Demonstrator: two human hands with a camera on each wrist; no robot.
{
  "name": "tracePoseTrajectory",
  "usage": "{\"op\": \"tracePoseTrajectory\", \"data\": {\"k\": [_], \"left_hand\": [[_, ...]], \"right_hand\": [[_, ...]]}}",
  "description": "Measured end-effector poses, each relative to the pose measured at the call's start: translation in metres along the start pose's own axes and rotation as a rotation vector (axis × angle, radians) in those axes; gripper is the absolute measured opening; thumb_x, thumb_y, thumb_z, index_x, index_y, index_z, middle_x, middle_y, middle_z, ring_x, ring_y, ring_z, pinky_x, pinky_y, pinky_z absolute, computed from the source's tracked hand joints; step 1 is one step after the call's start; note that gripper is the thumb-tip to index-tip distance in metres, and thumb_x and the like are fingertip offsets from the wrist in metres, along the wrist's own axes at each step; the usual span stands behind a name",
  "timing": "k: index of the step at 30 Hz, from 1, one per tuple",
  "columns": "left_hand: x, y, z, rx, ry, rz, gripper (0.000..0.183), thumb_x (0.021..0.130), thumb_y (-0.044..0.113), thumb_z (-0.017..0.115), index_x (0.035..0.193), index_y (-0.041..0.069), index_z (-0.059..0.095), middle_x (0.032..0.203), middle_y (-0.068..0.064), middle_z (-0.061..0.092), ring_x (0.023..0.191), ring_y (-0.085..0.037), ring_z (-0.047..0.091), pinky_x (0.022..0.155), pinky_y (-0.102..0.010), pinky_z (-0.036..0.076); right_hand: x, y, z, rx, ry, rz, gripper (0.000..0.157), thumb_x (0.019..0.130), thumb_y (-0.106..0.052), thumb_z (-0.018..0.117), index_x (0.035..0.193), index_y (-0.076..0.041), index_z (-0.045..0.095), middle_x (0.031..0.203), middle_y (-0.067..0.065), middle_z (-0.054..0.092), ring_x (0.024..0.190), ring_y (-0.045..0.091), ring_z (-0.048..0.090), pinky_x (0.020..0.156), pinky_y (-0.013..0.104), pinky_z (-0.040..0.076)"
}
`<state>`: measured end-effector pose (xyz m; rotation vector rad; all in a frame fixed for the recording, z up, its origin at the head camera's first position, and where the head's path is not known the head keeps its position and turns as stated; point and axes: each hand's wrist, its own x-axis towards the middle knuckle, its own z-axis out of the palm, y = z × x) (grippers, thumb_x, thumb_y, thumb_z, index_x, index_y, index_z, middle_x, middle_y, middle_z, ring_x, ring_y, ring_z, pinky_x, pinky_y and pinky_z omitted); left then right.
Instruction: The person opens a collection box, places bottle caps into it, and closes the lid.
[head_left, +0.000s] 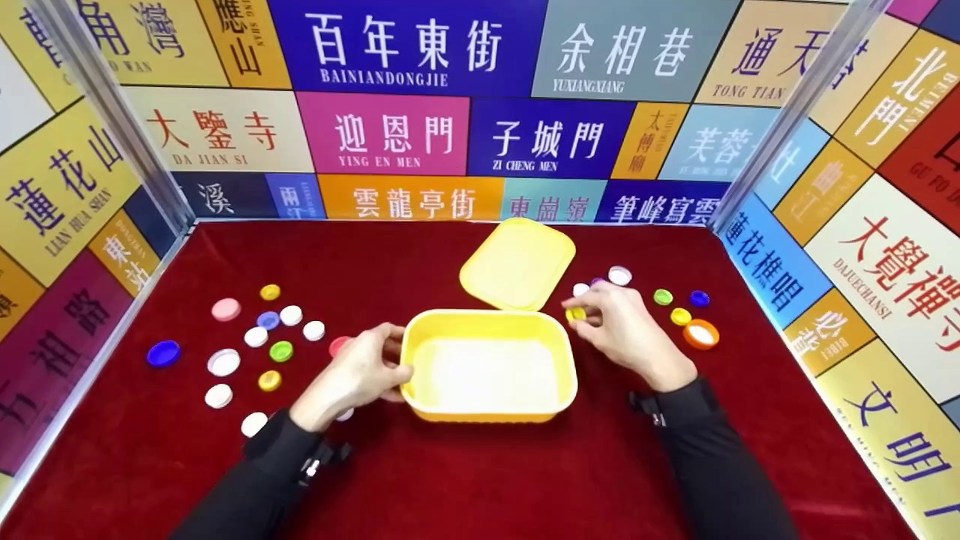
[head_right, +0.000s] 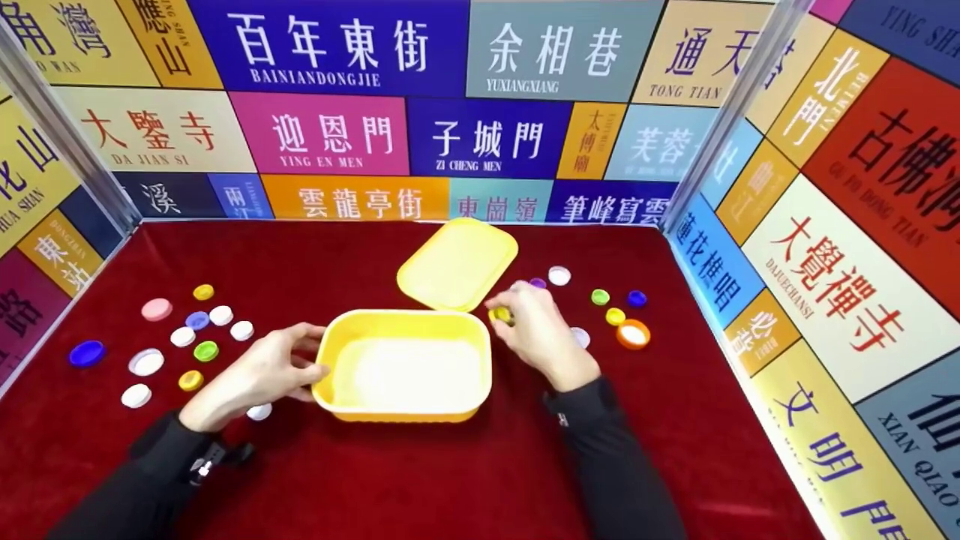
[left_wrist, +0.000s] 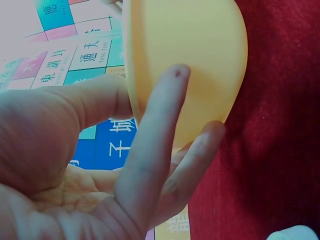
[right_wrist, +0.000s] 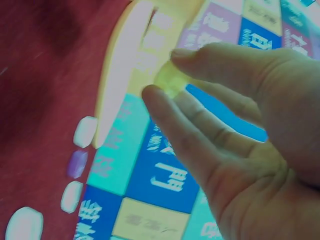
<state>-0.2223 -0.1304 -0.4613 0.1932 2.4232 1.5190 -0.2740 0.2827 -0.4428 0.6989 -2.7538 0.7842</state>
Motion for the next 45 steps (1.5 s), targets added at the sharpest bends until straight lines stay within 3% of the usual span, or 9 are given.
{"op": "tracePoseTrajectory", "data": {"k": [7,14,20,26,41,45], "left_hand": [[0.001,-0.001,0.001,0.027,0.014,0.010,0.062,0.100,-0.002,0.079,0.159,-0.007,0.059,0.140,-0.030,0.078,0.101,-0.030,0.087,0.071,-0.039,0.074],[0.003,-0.003,0.004,0.063,0.051,0.004,0.059,0.101,0.003,0.082,0.156,-0.006,0.063,0.139,-0.027,0.079,0.102,-0.030,0.087,0.071,-0.039,0.074],[0.003,-0.004,0.006,0.073,0.070,-0.001,0.057,0.101,0.002,0.081,0.155,-0.005,0.064,0.139,-0.026,0.078,0.096,-0.029,0.087,0.068,-0.037,0.073],[0.003,-0.005,0.007,0.067,0.070,0.006,0.058,0.100,0.000,0.078,0.155,-0.006,0.063,0.140,-0.027,0.078,0.097,-0.030,0.087,0.067,-0.037,0.073],[0.004,-0.007,0.009,0.082,0.078,0.006,0.055,0.099,-0.001,0.077,0.152,-0.005,0.064,0.139,-0.025,0.078,0.095,-0.026,0.087,0.066,-0.036,0.072],[0.005,-0.007,0.009,0.082,0.076,0.007,0.056,0.099,-0.002,0.076,0.153,-0.006,0.064,0.140,-0.026,0.078,0.095,-0.027,0.087,0.066,-0.036,0.072]], "right_hand": [[-0.002,-0.030,0.005,0.098,0.045,-0.168,0.028,0.097,0.002,0.091,0.124,-0.004,0.089,0.115,0.017,0.080,0.104,0.032,0.083,0.091,0.049,0.074],[-0.005,-0.045,0.025,0.019,-0.085,-0.298,0.028,0.095,0.001,0.092,0.123,-0.002,0.089,0.111,0.017,0.081,0.099,0.032,0.080,0.083,0.041,0.074],[-0.007,-0.054,0.039,-0.032,-0.204,-0.313,0.027,0.096,-0.002,0.093,0.123,-0.001,0.089,0.111,0.016,0.079,0.101,0.033,0.078,0.087,0.042,0.072],[-0.010,-0.057,0.044,-0.084,-0.245,-0.296,0.027,0.096,-0.004,0.093,0.122,-0.003,0.089,0.110,0.015,0.078,0.101,0.031,0.074,0.091,0.043,0.068],[-0.008,-0.052,0.039,-0.025,-0.201,-0.321,0.028,0.098,-0.004,0.092,0.125,0.000,0.087,0.111,0.018,0.079,0.096,0.032,0.074,0.083,0.040,0.067],[-0.007,-0.051,0.036,0.006,-0.174,-0.320,0.029,0.098,-0.002,0.091,0.126,0.001,0.086,0.113,0.020,0.081,0.099,0.035,0.079,0.087,0.044,0.073]]}}
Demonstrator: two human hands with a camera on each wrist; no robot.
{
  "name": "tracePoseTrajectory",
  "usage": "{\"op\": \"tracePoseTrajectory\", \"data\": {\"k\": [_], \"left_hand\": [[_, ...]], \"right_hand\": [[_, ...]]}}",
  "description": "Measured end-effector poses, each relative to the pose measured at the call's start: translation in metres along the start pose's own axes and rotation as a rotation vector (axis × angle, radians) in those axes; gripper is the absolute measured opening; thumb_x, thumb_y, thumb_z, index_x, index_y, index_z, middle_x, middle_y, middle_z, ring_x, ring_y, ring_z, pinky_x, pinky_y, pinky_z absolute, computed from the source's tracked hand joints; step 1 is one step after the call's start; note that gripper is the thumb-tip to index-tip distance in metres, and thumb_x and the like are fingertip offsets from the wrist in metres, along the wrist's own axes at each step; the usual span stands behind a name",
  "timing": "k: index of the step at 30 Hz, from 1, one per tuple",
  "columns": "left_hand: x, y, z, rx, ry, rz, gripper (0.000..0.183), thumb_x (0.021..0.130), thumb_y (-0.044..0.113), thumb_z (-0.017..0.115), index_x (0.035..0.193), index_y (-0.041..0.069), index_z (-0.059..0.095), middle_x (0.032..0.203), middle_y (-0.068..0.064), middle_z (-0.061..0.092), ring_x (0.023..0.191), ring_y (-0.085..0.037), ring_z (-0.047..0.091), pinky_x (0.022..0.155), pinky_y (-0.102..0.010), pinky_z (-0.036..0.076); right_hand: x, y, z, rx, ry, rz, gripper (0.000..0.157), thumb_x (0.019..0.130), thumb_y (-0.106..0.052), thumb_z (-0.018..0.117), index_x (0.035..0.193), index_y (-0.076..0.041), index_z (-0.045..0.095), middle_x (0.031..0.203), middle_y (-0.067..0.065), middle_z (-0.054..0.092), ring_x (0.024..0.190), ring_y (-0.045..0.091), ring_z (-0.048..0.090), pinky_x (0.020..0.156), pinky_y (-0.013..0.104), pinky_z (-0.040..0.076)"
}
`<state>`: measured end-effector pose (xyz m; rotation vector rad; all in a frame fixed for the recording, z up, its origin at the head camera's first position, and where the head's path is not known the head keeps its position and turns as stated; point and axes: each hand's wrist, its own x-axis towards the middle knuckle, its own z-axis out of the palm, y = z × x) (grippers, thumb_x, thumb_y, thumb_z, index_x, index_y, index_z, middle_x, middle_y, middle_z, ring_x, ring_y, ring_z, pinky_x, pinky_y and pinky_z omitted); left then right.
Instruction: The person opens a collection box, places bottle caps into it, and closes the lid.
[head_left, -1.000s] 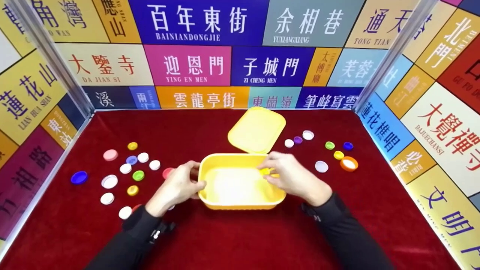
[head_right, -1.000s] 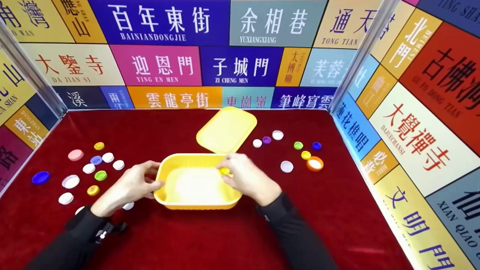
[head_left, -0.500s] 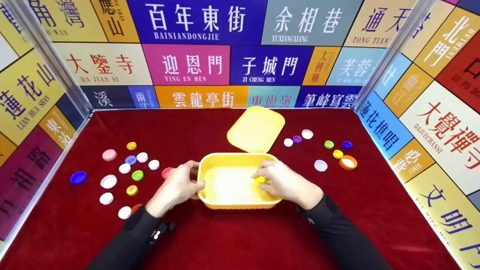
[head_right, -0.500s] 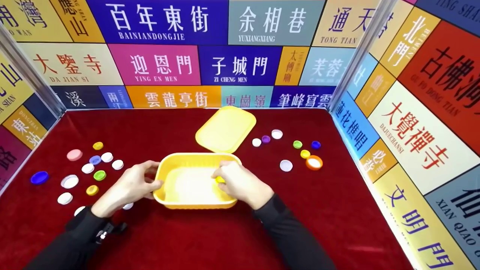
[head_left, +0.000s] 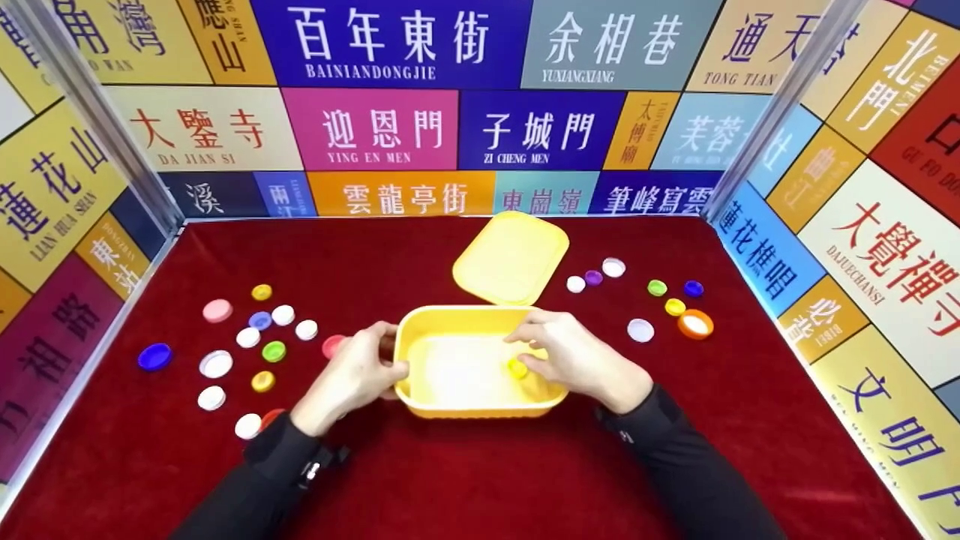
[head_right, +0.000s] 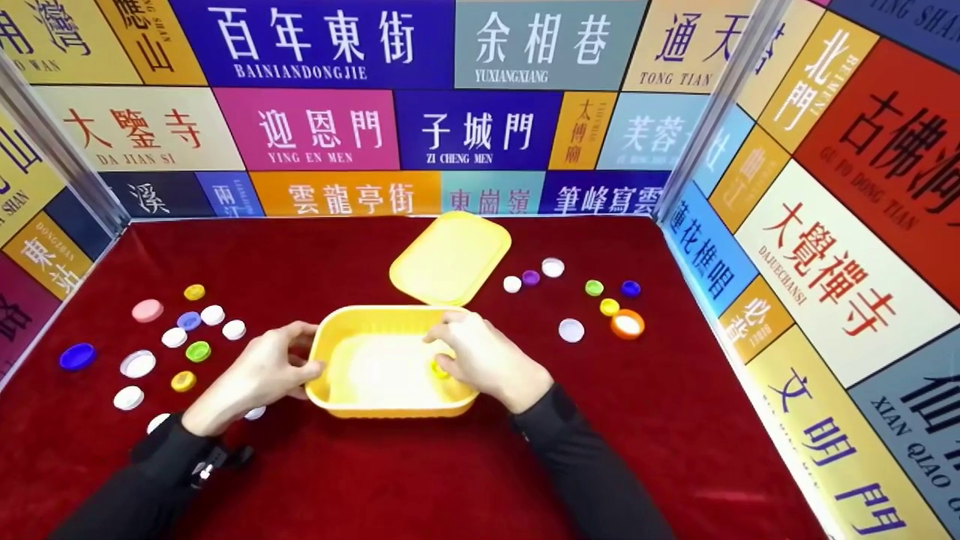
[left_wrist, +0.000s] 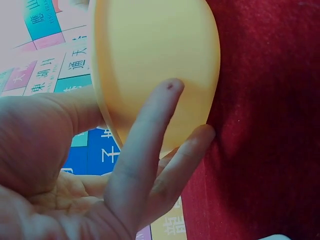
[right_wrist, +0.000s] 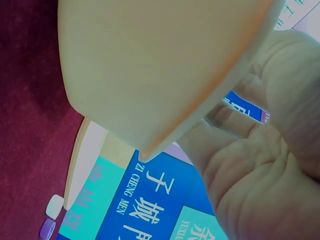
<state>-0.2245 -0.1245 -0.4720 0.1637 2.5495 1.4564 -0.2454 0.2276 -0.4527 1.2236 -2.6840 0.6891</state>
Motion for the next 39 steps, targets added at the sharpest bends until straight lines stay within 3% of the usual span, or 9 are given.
{"op": "tracePoseTrajectory", "data": {"k": [5,10,14,17,21,26,31,39], "left_hand": [[0.000,-0.001,0.000,0.003,0.000,-0.004,0.055,0.099,-0.001,0.076,0.152,-0.005,0.064,0.139,-0.025,0.078,0.095,-0.027,0.087,0.066,-0.036,0.072],[0.000,-0.001,0.000,0.009,-0.002,0.000,0.055,0.099,-0.001,0.077,0.152,-0.005,0.064,0.138,-0.025,0.078,0.095,-0.027,0.087,0.065,-0.036,0.072],[0.001,0.000,0.000,0.015,0.000,0.004,0.056,0.098,0.000,0.076,0.153,-0.005,0.064,0.138,-0.025,0.078,0.093,-0.028,0.087,0.065,-0.035,0.072],[0.000,0.000,0.000,0.023,0.002,0.008,0.056,0.098,0.000,0.076,0.152,-0.006,0.064,0.137,-0.025,0.078,0.090,-0.027,0.086,0.065,-0.035,0.072],[-0.001,0.000,0.000,0.026,0.001,0.008,0.056,0.098,0.000,0.076,0.152,-0.006,0.064,0.136,-0.026,0.078,0.090,-0.026,0.086,0.065,-0.035,0.072],[0.000,0.000,0.000,0.025,0.005,0.009,0.056,0.099,0.000,0.076,0.153,-0.006,0.064,0.137,-0.026,0.078,0.091,-0.027,0.087,0.065,-0.035,0.072],[-0.001,-0.001,0.000,0.032,0.009,0.004,0.055,0.099,0.000,0.077,0.152,-0.005,0.064,0.136,-0.025,0.078,0.091,-0.026,0.087,0.065,-0.036,0.072],[0.000,0.000,0.000,0.029,0.003,-0.005,0.055,0.099,0.001,0.077,0.153,-0.006,0.064,0.137,-0.025,0.078,0.094,-0.028,0.087,0.067,-0.036,0.073]], "right_hand": [[0.001,0.004,-0.003,0.023,0.063,-0.019,0.027,0.099,0.001,0.089,0.126,0.002,0.085,0.114,0.021,0.081,0.104,0.036,0.082,0.090,0.048,0.074],[-0.001,0.012,-0.011,0.015,0.213,-0.031,0.024,0.099,0.000,0.089,0.122,0.001,0.086,0.114,0.019,0.081,0.103,0.036,0.082,0.088,0.045,0.075],[-0.004,0.019,-0.024,0.045,0.317,0.040,0.023,0.100,-0.002,0.089,0.122,-0.001,0.087,0.115,0.021,0.081,0.103,0.037,0.084,0.090,0.048,0.075],[-0.009,0.027,-0.035,0.050,0.339,0.137,0.026,0.100,-0.006,0.091,0.125,-0.003,0.087,0.118,0.019,0.082,0.103,0.035,0.086,0.093,0.050,0.074],[-0.017,0.043,-0.048,0.010,0.316,0.273,0.031,0.099,-0.009,0.092,0.130,-0.005,0.087,0.123,0.016,0.082,0.109,0.033,0.083,0.097,0.051,0.073],[-0.030,0.066,-0.064,-0.051,0.255,0.421,0.037,0.099,-0.012,0.091,0.135,-0.006,0.085,0.128,0.023,0.079,0.113,0.041,0.077,0.100,0.058,0.069],[-0.047,0.085,-0.073,-0.105,0.132,0.566,0.047,0.100,-0.017,0.091,0.142,-0.001,0.080,0.133,0.030,0.077,0.120,0.049,0.070,0.111,0.067,0.058],[-0.062,0.107,-0.072,-0.059,-0.032,0.725,0.060,0.102,-0.022,0.091,0.153,0.003,0.072,0.151,0.032,0.072,0.136,0.052,0.064,0.122,0.070,0.055]]}}
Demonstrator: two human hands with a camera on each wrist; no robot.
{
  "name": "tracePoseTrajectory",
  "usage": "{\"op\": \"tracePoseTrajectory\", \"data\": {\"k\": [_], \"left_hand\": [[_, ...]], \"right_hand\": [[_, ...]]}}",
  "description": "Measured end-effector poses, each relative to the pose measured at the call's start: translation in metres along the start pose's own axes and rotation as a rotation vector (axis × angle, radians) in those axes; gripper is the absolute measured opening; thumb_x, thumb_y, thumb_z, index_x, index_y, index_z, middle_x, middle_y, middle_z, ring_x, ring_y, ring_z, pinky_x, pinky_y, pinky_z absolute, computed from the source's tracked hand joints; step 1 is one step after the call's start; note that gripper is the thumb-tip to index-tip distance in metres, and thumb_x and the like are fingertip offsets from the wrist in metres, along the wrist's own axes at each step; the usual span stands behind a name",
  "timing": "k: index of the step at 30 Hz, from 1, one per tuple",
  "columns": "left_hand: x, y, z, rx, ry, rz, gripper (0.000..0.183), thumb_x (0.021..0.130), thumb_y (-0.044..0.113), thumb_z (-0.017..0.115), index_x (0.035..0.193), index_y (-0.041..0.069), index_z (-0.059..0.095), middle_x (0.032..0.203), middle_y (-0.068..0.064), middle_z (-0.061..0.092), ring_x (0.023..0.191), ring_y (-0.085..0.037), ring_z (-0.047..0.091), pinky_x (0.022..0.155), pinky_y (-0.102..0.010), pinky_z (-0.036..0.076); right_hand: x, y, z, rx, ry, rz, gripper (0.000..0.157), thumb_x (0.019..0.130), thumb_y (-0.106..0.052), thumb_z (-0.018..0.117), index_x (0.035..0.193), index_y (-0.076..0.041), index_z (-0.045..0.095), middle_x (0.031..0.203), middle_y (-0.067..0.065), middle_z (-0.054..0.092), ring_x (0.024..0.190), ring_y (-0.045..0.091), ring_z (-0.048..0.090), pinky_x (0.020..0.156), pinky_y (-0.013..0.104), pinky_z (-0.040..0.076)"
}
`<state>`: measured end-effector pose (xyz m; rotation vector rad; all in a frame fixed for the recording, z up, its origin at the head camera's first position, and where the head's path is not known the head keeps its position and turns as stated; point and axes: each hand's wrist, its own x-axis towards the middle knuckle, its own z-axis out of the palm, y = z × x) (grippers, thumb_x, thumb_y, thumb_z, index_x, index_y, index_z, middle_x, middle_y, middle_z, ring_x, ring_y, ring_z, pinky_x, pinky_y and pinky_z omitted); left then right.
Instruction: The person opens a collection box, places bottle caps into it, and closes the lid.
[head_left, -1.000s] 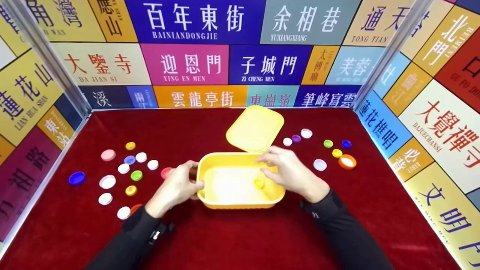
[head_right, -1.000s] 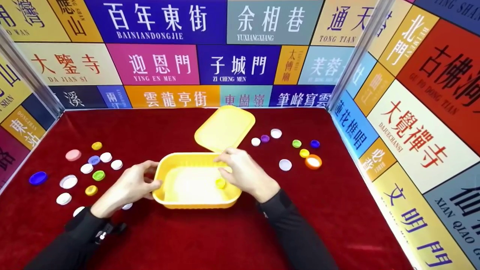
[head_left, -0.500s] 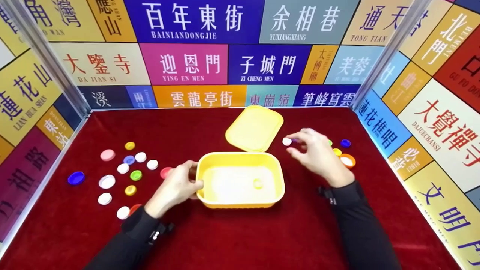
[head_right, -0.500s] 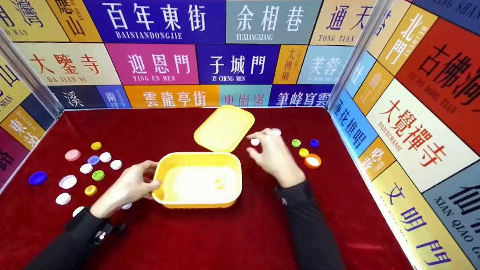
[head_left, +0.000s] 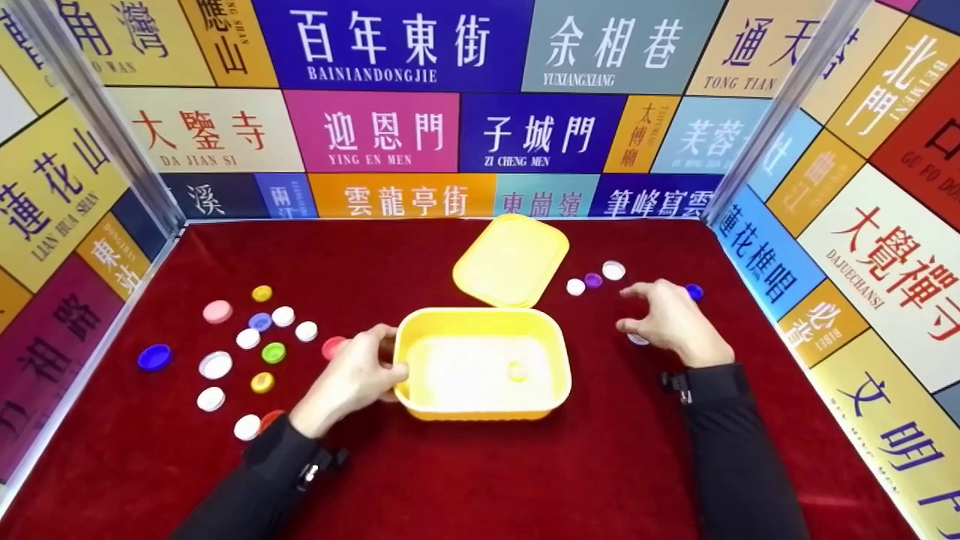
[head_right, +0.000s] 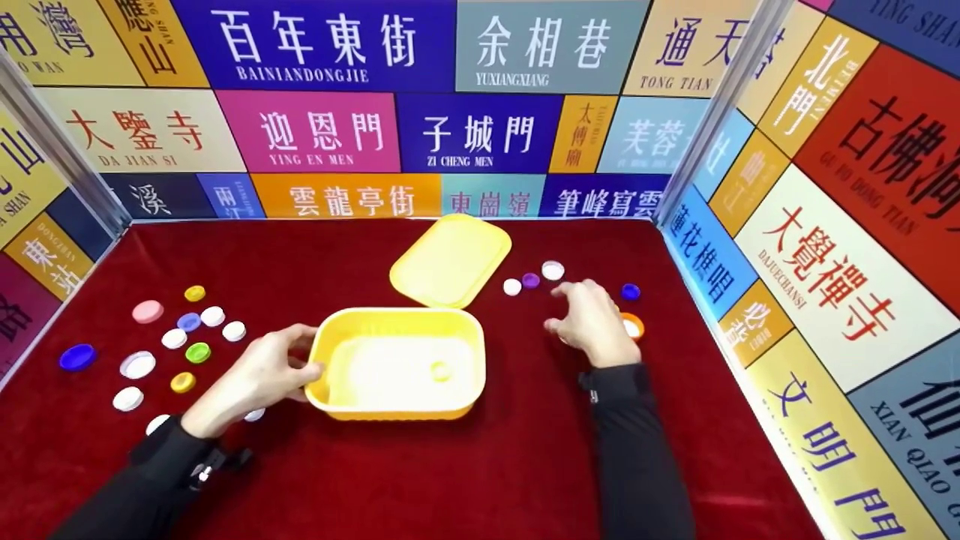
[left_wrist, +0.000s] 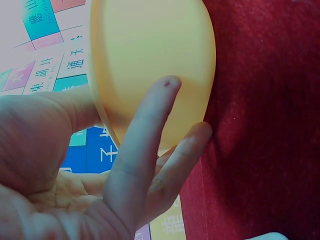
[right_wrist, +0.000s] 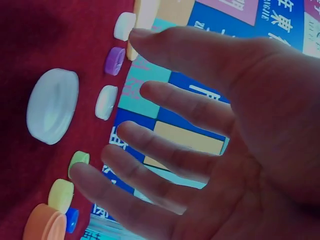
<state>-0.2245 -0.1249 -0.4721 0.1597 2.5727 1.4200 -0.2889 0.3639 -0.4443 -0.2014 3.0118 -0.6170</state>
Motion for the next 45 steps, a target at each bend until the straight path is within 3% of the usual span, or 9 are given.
{"op": "tracePoseTrajectory", "data": {"k": [4,9,16,23,35,45], "left_hand": [[0.000,0.000,0.000,-0.010,0.001,0.002,0.055,0.099,0.000,0.077,0.152,-0.005,0.065,0.137,-0.025,0.078,0.094,-0.026,0.087,0.067,-0.037,0.073],[0.000,-0.001,0.001,-0.035,-0.007,-0.001,0.055,0.099,0.000,0.077,0.153,-0.005,0.065,0.139,-0.025,0.078,0.096,-0.025,0.085,0.067,-0.039,0.073],[0.000,0.000,0.000,-0.046,-0.012,-0.010,0.055,0.101,0.000,0.077,0.154,-0.005,0.064,0.140,-0.026,0.077,0.098,-0.026,0.085,0.069,-0.040,0.074],[0.000,0.000,-0.001,-0.042,-0.013,-0.005,0.054,0.100,-0.001,0.077,0.153,-0.004,0.065,0.138,-0.025,0.077,0.097,-0.027,0.086,0.068,-0.039,0.074],[0.001,-0.001,0.002,-0.036,-0.010,-0.002,0.054,0.100,0.000,0.077,0.152,-0.004,0.065,0.136,-0.025,0.078,0.094,-0.027,0.085,0.067,-0.038,0.073],[0.000,-0.001,0.000,-0.003,-0.003,0.013,0.053,0.100,0.001,0.077,0.151,-0.006,0.065,0.134,-0.024,0.079,0.092,-0.028,0.086,0.067,-0.036,0.072]], "right_hand": [[0.000,0.006,0.004,-0.006,-0.044,0.037,0.062,0.101,-0.022,0.092,0.154,0.001,0.072,0.148,0.031,0.071,0.123,0.045,0.066,0.107,0.061,0.062],[-0.001,0.012,0.009,-0.019,-0.061,0.046,0.057,0.101,-0.019,0.089,0.152,0.000,0.074,0.132,0.027,0.071,0.105,0.037,0.066,0.093,0.049,0.057],[0.000,0.012,0.012,-0.018,-0.054,0.047,0.046,0.102,-0.016,0.087,0.145,-0.001,0.079,0.128,0.027,0.075,0.105,0.039,0.070,0.096,0.054,0.060],[0.004,0.011,0.014,-0.047,-0.007,-0.025,0.029,0.098,-0.008,0.083,0.126,-0.002,0.087,0.121,0.027,0.084,0.109,0.044,0.072,0.100,0.061,0.063],[0.007,0.008,0.022,-0.035,0.038,-0.083,0.028,0.094,-0.006,0.085,0.121,0.001,0.088,0.113,0.023,0.086,0.107,0.044,0.072,0.098,0.062,0.064],[0.008,-0.005,0.021,0.027,0.029,-0.089,0.031,0.098,-0.009,0.086,0.128,0.000,0.087,0.116,0.021,0.087,0.105,0.040,0.074,0.098,0.057,0.065]]}}
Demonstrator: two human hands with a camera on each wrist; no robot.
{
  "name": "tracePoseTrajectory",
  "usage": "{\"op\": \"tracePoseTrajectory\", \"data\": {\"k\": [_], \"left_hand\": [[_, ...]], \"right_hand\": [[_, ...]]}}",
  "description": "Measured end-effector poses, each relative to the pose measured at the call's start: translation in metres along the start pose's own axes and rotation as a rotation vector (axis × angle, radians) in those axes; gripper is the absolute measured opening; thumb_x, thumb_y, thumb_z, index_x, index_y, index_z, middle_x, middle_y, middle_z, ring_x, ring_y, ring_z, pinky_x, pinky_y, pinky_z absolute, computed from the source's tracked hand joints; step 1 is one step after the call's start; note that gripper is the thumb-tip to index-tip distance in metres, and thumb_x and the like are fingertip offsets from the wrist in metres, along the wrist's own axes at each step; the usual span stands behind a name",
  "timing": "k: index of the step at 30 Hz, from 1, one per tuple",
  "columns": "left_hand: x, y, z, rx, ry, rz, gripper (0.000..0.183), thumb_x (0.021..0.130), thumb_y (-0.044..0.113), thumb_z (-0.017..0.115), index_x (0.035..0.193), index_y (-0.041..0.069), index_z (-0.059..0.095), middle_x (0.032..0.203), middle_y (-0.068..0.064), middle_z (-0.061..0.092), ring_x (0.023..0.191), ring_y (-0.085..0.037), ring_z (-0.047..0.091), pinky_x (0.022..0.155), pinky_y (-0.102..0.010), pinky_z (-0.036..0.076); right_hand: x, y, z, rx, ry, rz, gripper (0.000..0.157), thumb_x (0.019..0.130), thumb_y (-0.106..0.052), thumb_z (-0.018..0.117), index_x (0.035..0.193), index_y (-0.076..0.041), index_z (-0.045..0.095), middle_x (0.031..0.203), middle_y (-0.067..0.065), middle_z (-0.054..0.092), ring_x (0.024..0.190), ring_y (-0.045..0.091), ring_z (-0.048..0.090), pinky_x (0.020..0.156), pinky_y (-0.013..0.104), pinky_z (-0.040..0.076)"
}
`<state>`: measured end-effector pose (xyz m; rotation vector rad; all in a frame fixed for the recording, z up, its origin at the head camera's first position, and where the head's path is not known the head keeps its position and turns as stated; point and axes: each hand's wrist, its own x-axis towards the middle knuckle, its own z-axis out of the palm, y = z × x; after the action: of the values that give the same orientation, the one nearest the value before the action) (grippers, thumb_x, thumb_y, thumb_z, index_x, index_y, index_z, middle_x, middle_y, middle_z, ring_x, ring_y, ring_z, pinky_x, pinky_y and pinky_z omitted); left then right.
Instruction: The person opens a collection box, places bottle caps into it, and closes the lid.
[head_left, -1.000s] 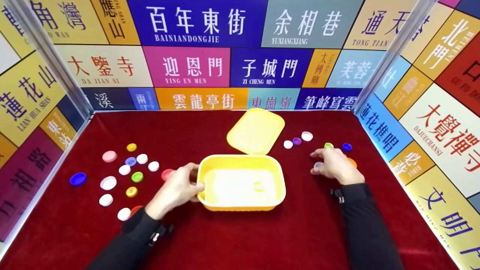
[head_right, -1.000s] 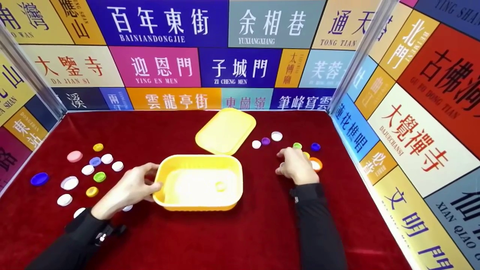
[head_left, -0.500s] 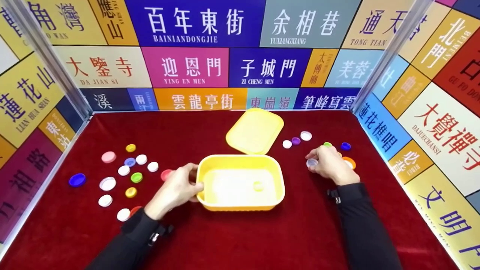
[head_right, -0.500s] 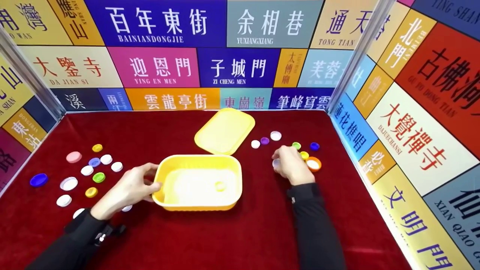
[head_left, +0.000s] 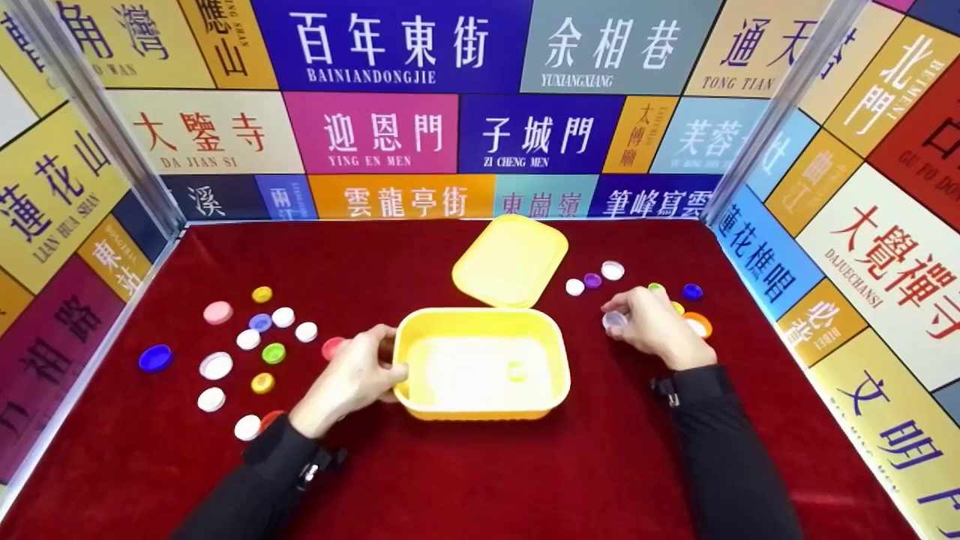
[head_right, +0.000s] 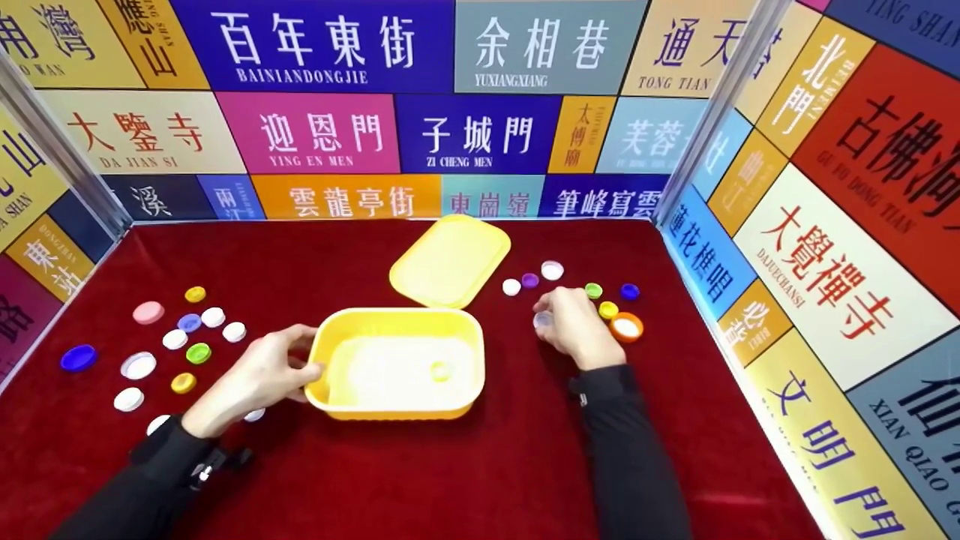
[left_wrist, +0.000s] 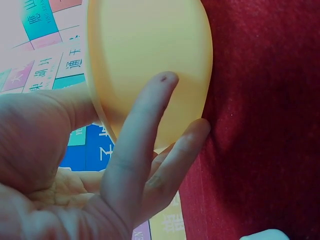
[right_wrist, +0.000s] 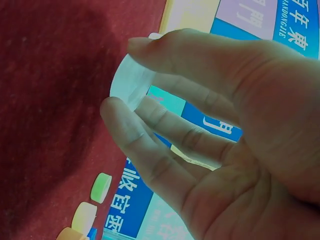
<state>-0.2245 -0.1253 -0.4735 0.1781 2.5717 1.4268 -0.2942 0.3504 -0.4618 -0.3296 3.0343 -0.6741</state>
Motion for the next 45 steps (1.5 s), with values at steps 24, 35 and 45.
{"op": "tracePoseTrajectory", "data": {"k": [24,35,45], "left_hand": [[0.000,0.001,0.001,-0.019,-0.009,-0.011,0.053,0.100,0.001,0.077,0.151,-0.005,0.065,0.136,-0.025,0.078,0.095,-0.027,0.086,0.068,-0.038,0.073],[-0.001,0.000,0.000,-0.005,-0.009,-0.008,0.053,0.101,0.001,0.078,0.152,-0.004,0.065,0.134,-0.024,0.078,0.094,-0.026,0.086,0.068,-0.037,0.073],[0.000,-0.001,0.001,-0.019,-0.015,-0.011,0.054,0.101,0.001,0.078,0.153,-0.005,0.064,0.136,-0.025,0.078,0.094,-0.025,0.086,0.067,-0.037,0.073]], "right_hand": [[-0.014,-0.083,0.003,0.104,0.239,-0.361,0.035,0.098,-0.012,0.093,0.132,-0.006,0.088,0.118,0.018,0.083,0.104,0.033,0.080,0.091,0.050,0.074],[-0.022,-0.115,0.032,0.079,0.202,-0.587,0.034,0.098,-0.009,0.094,0.130,-0.001,0.086,0.112,0.018,0.082,0.098,0.032,0.077,0.082,0.042,0.073],[-0.030,-0.133,0.060,0.055,0.015,-0.640,0.036,0.097,-0.008,0.094,0.132,-0.003,0.086,0.118,0.015,0.082,0.107,0.030,0.078,0.088,0.039,0.073]]}}
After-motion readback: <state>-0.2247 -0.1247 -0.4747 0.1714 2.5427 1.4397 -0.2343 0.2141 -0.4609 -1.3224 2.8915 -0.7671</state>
